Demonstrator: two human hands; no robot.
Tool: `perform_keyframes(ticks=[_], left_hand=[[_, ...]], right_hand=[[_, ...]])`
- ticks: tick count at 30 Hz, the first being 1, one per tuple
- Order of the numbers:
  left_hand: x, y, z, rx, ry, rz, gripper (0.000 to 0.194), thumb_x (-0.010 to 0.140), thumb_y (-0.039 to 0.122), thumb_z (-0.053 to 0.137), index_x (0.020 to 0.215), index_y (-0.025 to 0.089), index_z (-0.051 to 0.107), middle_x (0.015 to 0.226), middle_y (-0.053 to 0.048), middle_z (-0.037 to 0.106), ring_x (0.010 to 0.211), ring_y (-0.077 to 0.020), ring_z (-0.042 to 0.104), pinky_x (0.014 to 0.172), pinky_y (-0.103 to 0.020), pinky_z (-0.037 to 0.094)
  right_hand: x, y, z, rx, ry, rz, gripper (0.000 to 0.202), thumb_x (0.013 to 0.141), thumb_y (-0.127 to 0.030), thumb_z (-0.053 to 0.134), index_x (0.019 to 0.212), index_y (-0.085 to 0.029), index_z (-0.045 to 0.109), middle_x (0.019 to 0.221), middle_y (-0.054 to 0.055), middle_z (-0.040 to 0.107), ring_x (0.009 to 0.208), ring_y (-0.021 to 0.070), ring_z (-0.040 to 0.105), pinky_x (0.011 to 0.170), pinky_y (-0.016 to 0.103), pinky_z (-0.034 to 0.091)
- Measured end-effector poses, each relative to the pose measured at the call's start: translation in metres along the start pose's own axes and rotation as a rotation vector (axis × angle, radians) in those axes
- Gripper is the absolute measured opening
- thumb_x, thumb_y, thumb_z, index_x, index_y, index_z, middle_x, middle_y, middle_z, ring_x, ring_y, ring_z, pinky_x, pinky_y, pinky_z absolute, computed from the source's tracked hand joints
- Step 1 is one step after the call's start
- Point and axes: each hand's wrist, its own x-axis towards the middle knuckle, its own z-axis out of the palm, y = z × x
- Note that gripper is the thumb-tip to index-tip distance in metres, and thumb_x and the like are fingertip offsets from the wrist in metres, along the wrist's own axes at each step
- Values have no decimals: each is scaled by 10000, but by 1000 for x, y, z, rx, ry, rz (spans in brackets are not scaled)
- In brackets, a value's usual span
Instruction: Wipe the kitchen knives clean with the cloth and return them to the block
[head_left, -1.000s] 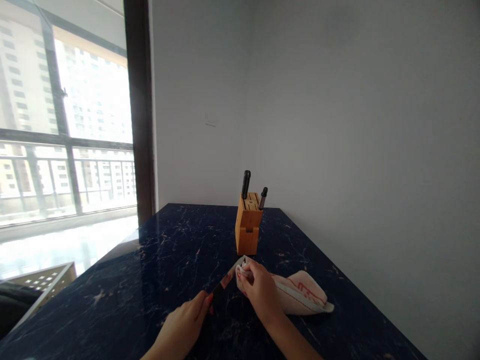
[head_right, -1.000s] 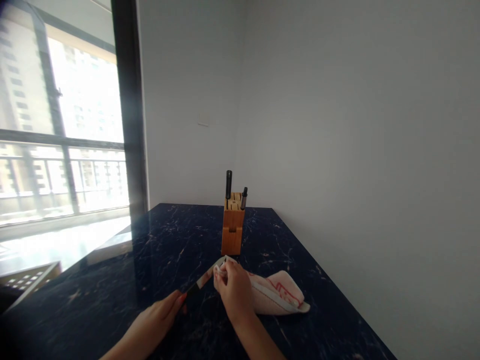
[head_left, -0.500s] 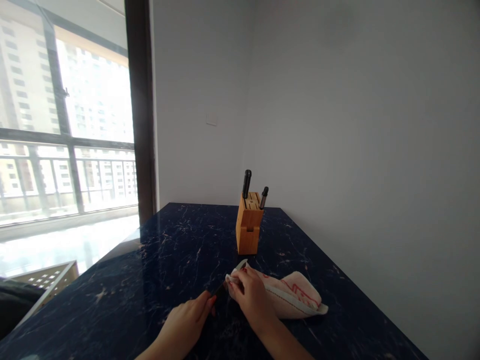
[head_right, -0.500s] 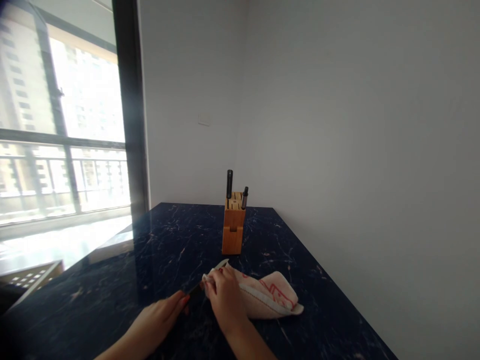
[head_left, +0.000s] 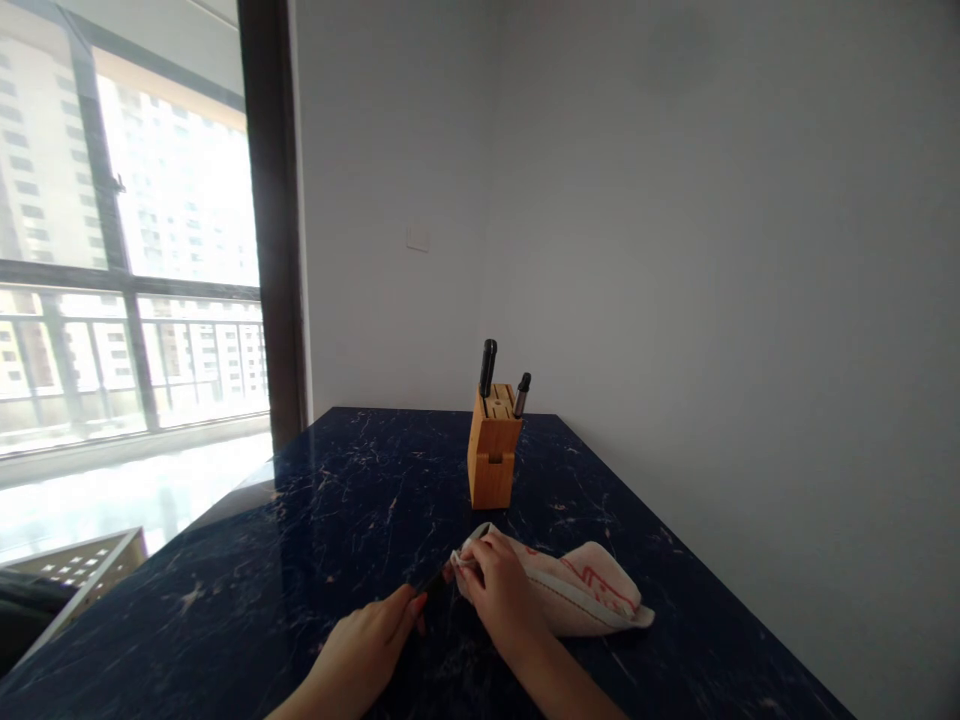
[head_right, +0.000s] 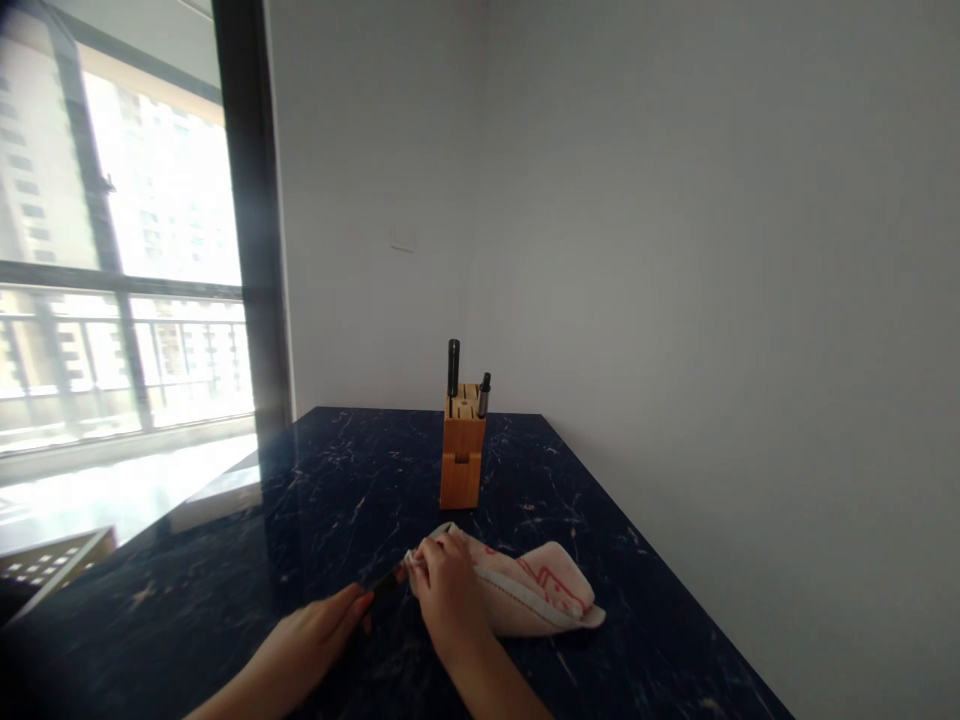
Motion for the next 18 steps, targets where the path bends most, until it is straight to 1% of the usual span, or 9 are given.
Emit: perform_keyframes(ticks=[2, 6, 10, 12, 16, 18], left_hand=[[0, 1, 0, -1, 3, 0, 347, 910, 359, 230, 817, 249, 546, 780, 17, 676, 771, -151, 636, 669, -215, 377], [-1, 0, 0, -4, -3, -8, 356, 910, 368, 226, 808, 248, 546, 773, 20, 674, 753, -146, 635, 650, -211, 374], [0, -2, 2, 8, -2, 7, 349, 909, 369, 227, 826, 248, 544, 777, 17, 676, 765, -147, 635, 650, -208, 374], [0, -2, 2, 11, -1, 15, 349, 910, 365, 226, 822, 250, 543, 779, 18, 677, 772, -146, 635, 651, -206, 373], [-1, 0, 0, 3, -7, 8, 352, 910, 364, 228, 807, 249, 544, 773, 21, 676, 754, -144, 636, 641, -207, 371], [-1, 1, -1, -2, -10, 6, 355, 910, 369, 228, 798, 248, 542, 765, 21, 674, 743, -146, 635, 631, -209, 369]], right_hand=[[-2, -1, 0, 5, -18, -21, 140, 776, -88, 477, 762, -207, 549, 834, 17, 554, 833, 159, 516, 761, 268, 395], [-4, 0, 1, 1, -52, -109, 159, 770, -89, 488, 832, -220, 553, 868, 12, 547, 869, 161, 506, 786, 275, 389], [0, 5, 1, -38, 12, -20, 136, 773, -91, 465, 764, -203, 542, 839, 26, 542, 838, 167, 509, 772, 286, 397], [1, 7, 1, -36, 30, 5, 135, 772, -90, 459, 763, -201, 535, 847, 31, 541, 833, 169, 513, 770, 289, 401], [0, 5, 1, 2, 2, -41, 174, 772, -82, 449, 837, -219, 535, 876, 22, 543, 859, 170, 517, 785, 293, 401], [-1, 4, 1, 17, -11, -46, 188, 760, -70, 453, 831, -222, 539, 871, 19, 543, 856, 170, 519, 789, 295, 401]])
